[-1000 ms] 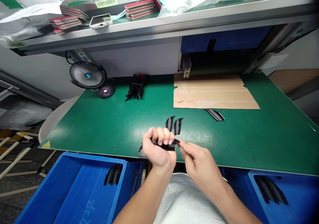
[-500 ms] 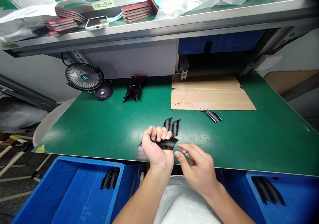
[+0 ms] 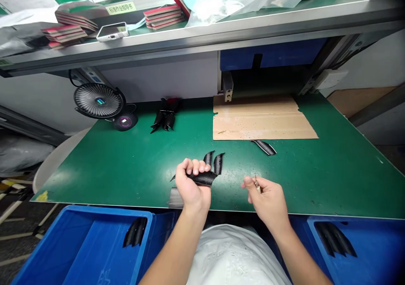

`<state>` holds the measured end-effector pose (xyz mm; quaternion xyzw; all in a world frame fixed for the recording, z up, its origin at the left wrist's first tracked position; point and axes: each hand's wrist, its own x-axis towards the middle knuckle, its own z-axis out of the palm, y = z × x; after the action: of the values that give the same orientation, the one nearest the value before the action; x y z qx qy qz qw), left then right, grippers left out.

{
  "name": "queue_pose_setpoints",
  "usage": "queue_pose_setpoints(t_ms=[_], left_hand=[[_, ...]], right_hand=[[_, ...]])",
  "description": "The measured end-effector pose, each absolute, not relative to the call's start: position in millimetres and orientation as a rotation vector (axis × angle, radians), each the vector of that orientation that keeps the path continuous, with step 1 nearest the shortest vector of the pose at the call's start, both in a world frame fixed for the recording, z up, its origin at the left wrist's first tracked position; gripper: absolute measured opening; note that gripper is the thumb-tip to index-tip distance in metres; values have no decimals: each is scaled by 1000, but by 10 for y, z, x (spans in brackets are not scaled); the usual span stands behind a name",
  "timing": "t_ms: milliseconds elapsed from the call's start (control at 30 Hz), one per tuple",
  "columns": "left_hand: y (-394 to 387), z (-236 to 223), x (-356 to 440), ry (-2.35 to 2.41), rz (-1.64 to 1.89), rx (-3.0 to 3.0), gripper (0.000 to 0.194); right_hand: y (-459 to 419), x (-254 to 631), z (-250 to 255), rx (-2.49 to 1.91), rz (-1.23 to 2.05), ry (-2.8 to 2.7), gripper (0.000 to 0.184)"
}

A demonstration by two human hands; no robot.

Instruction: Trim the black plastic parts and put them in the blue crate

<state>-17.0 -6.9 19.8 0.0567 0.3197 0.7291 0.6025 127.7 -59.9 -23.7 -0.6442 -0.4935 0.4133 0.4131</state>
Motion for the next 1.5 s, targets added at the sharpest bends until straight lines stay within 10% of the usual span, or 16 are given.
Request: queue_pose_setpoints(t_ms=[333, 600, 1500], left_hand=[[-108, -303, 20, 1304, 928, 612, 50], [-173, -348, -26, 1334, 1014, 813, 44], [-249, 510, -222, 498, 1858, 215, 33]], right_hand=[[-124, 1831, -895, -2111, 502, -1558, 32], [360, 2482, -970, -2356, 349, -1297, 33], [-727, 869, 91, -987, 1831, -1054, 50]])
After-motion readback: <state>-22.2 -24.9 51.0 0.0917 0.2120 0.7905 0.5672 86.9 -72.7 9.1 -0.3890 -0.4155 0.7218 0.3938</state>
